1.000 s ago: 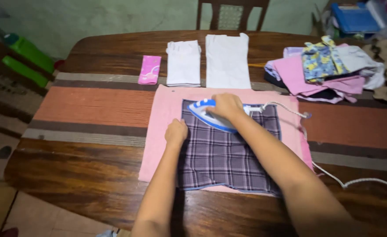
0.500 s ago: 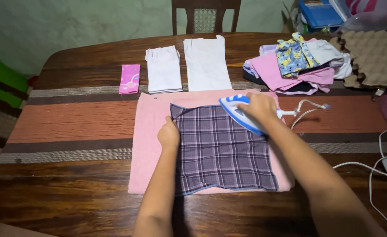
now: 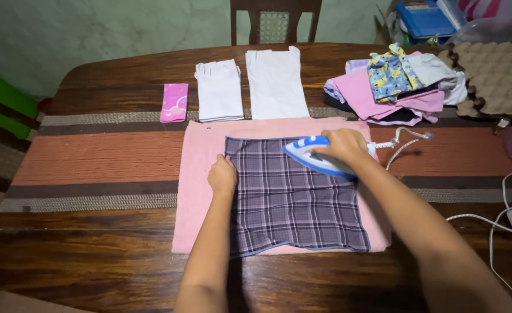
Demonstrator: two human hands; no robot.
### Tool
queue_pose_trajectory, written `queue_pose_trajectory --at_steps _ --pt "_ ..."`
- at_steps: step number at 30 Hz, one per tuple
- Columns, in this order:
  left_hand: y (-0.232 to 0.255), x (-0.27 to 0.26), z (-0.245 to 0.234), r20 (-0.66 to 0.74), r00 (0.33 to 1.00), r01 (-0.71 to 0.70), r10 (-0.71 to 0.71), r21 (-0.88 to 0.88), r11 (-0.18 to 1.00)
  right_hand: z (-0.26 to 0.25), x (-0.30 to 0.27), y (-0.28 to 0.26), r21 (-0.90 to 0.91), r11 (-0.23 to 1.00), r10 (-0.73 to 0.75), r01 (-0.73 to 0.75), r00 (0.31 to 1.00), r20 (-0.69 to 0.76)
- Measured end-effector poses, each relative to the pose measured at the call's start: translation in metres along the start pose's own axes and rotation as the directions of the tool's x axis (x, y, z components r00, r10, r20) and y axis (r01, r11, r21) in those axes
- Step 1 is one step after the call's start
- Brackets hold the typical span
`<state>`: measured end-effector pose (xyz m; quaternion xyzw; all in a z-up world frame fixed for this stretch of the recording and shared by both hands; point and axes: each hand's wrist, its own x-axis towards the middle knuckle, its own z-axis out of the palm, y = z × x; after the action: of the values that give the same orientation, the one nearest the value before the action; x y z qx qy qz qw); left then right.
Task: Iron and fold various small items of clothing on a table.
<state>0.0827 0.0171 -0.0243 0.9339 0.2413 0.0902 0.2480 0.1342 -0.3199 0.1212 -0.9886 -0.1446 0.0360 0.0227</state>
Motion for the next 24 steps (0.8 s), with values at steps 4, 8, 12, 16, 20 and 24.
queue_pose_trajectory --at_steps 4,8,12,16,20,24 --pt "-0.002 -0.001 -0.004 -0.008 1.0 0.008 -0.008 -0.018 1.0 -0.006 0.011 -0.01 0.03 0.998 0.058 -0.058 0.998 -0.011" --pt "-0.003 -0.005 -0.014 -0.003 0.999 0.037 -0.037 -0.081 0.996 -0.001 0.015 -0.012 0.019 1.0 -0.014 0.013 0.999 0.045" --pt "-0.005 -0.005 -0.021 0.016 0.994 0.109 -0.108 -0.188 0.976 0.006 0.021 -0.042 0.02 0.989 -0.145 0.144 0.988 0.058" --pt "-0.016 -0.007 -0.021 0.006 0.989 0.142 -0.145 -0.24 0.96 0.008 0.041 -0.099 0.041 0.972 -0.232 0.23 0.972 0.044" --pt "-0.012 -0.03 -0.04 0.121 0.977 0.196 -0.177 -0.173 0.965 0.014 0.063 -0.147 0.057 0.953 -0.3 0.299 0.954 0.009" --pt "-0.013 -0.046 -0.04 0.096 0.993 0.076 -0.066 -0.098 0.992 0.015 0.069 -0.166 0.098 0.945 -0.312 0.312 0.95 -0.02"
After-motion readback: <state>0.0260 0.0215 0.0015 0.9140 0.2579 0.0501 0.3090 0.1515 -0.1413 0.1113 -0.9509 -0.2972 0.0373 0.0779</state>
